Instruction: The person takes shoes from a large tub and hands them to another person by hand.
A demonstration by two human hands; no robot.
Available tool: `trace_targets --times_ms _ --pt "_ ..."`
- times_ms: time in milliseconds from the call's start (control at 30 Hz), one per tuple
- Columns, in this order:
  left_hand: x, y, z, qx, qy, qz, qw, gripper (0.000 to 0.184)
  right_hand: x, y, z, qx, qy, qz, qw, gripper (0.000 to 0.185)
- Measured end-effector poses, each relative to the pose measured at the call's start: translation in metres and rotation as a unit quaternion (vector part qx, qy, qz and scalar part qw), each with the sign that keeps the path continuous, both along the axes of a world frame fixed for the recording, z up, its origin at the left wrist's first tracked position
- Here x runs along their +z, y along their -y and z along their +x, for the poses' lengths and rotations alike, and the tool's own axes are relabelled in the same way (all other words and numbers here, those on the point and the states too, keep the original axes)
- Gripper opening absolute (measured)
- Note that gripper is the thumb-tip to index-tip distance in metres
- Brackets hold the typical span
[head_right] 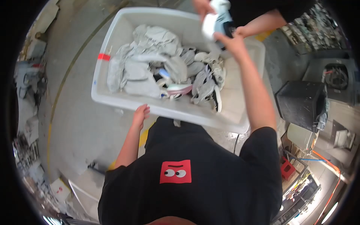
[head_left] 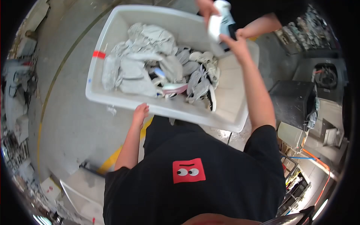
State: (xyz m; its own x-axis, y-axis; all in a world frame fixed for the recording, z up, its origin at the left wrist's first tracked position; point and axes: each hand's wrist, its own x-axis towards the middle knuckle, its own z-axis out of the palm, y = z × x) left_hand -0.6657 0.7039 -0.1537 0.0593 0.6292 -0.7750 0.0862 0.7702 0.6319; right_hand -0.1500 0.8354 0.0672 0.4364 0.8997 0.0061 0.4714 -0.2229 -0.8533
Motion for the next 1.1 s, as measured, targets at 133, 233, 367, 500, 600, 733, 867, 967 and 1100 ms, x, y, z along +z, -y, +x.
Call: trace_targets --times_ms 133,233,367,500,600,733,867,967,1100 --pt "-0.011 0.017 -0.005 0.019 -0.045 0.022 0.999 0.044 -0.013 -0.018 0.073 -0.034 -0.220 0.021 0.975 0.064" --pt "-0.009 0.010 0.006 0.023 -0.107 0.052 0.993 0.040 0.008 -0.017 0.088 -0.065 -0.203 0.170 0.962 0.055" --pt "-0.029 0.001 0.008 -0.008 -0.195 0.134 0.971 0.035 0.000 0.011 0.053 -0.198 0.004 0.401 0.894 0.041" --pt "-0.051 -0.025 0.003 -0.134 -0.321 0.244 0.905 0.034 -0.139 0.070 -0.017 -0.075 0.132 0.062 0.986 0.033" --pt "-0.072 -0.058 -0.004 -0.224 -0.367 0.285 0.857 0.034 -0.271 0.132 -0.085 0.100 0.076 -0.110 0.986 0.036" --pt "-0.112 -0.109 -0.009 -0.271 -0.323 0.207 0.883 0.036 -0.360 0.161 -0.156 0.157 -0.034 -0.254 0.954 0.038" --pt "-0.170 -0.161 0.005 -0.374 -0.294 0.169 0.863 0.043 -0.451 0.136 -0.199 0.173 -0.015 -0.306 0.936 0.040" --pt "-0.233 -0.188 0.036 -0.535 -0.314 0.238 0.747 0.050 -0.524 0.087 -0.224 0.204 0.034 -0.350 0.914 0.042" --pt "-0.322 -0.206 0.079 -0.683 -0.262 0.275 0.624 0.053 -0.626 0.028 -0.253 0.258 0.097 -0.346 0.897 0.050"
